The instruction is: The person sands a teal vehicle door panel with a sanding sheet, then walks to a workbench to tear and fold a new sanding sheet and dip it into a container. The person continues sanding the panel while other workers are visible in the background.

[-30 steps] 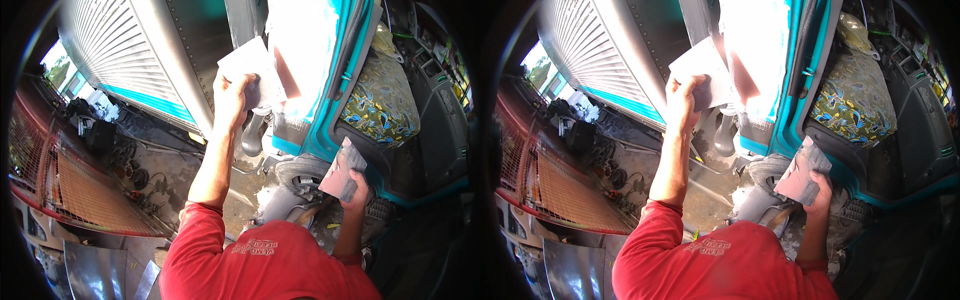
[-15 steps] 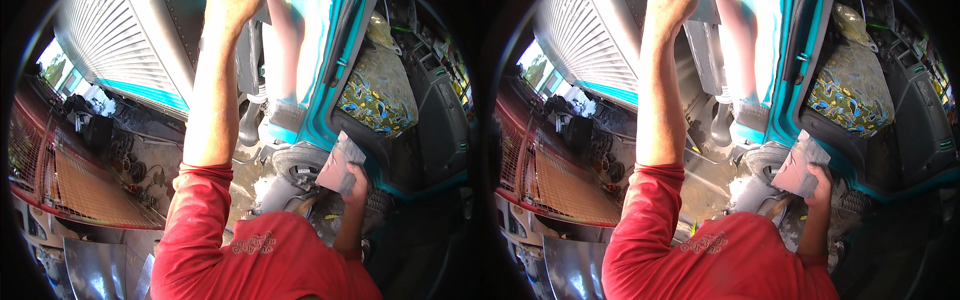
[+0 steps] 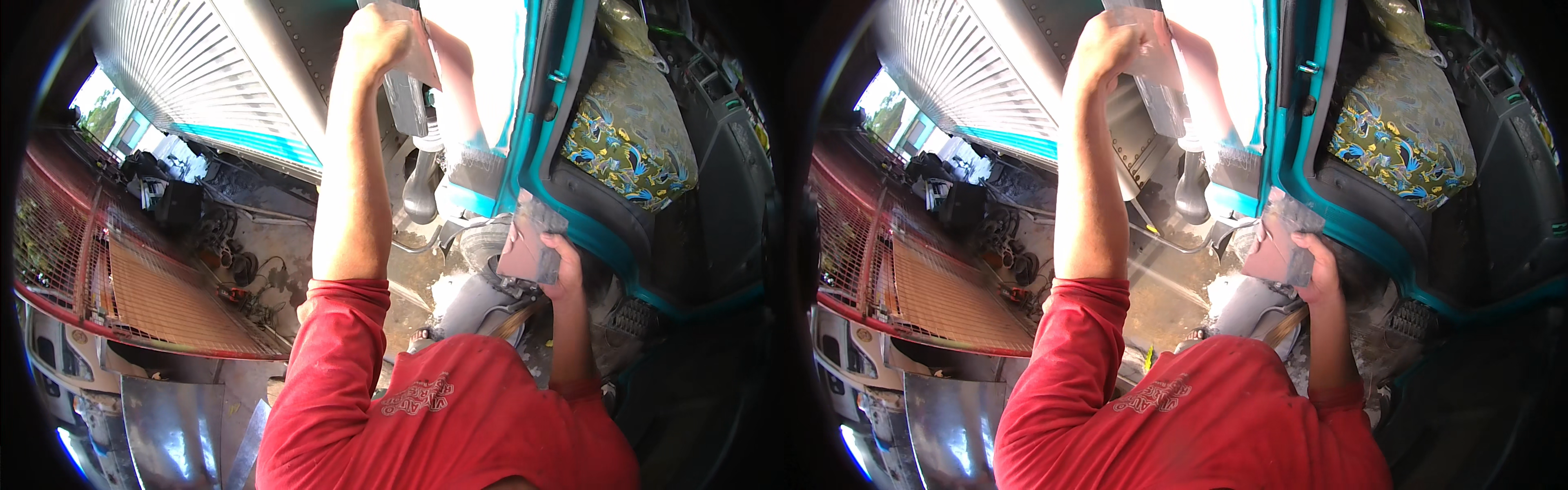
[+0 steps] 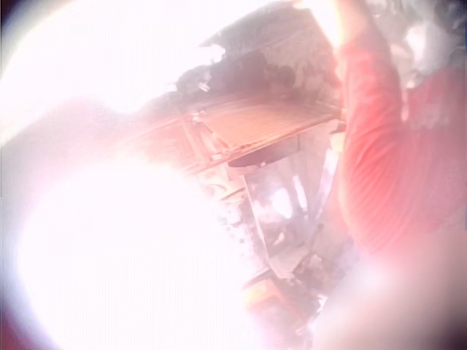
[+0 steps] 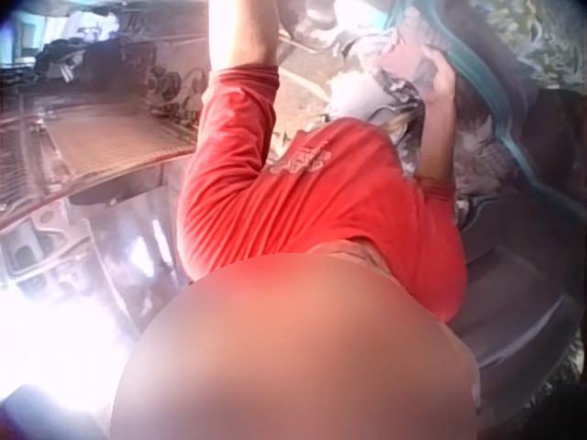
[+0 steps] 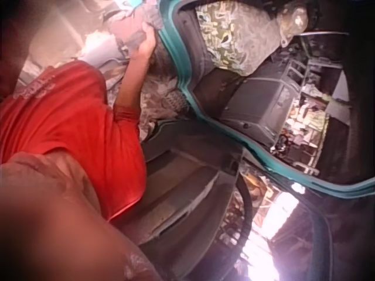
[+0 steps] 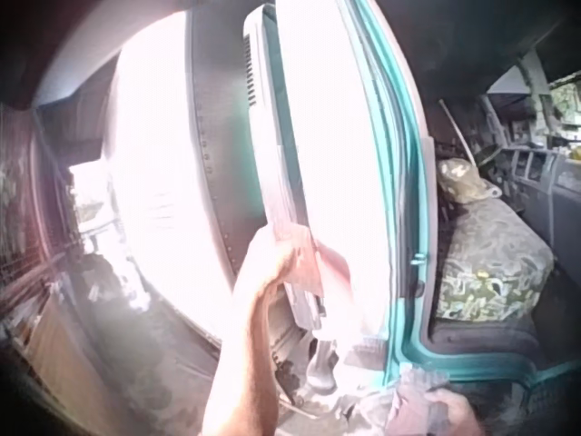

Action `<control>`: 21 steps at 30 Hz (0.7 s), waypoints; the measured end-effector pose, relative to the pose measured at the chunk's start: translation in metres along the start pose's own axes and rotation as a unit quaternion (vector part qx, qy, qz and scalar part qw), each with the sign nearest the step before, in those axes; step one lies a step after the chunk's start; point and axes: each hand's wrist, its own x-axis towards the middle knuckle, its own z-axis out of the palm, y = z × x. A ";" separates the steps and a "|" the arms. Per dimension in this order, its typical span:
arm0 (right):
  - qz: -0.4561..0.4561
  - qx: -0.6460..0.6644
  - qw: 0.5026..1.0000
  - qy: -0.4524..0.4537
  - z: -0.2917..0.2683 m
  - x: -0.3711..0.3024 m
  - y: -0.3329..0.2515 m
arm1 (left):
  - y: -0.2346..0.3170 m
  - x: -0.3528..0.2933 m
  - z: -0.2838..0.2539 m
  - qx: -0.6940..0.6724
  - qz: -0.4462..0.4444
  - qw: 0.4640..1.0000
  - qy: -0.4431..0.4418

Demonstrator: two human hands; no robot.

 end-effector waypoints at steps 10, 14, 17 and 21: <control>0.069 0.171 0.983 0.013 0.004 0.124 0.063 | -0.144 -0.137 0.061 -0.660 -0.127 0.694 -0.258; 0.094 0.112 0.989 0.036 -0.003 0.107 0.092 | -0.204 -0.217 0.101 -0.663 -0.244 0.664 -0.247; 0.144 0.171 0.973 0.051 -0.015 0.081 0.091 | -0.231 -0.238 0.087 -0.584 -0.258 0.733 -0.236; 0.039 0.069 0.993 0.092 -0.017 0.065 0.079 | -0.213 -0.248 0.070 -0.283 -0.194 0.934 -0.099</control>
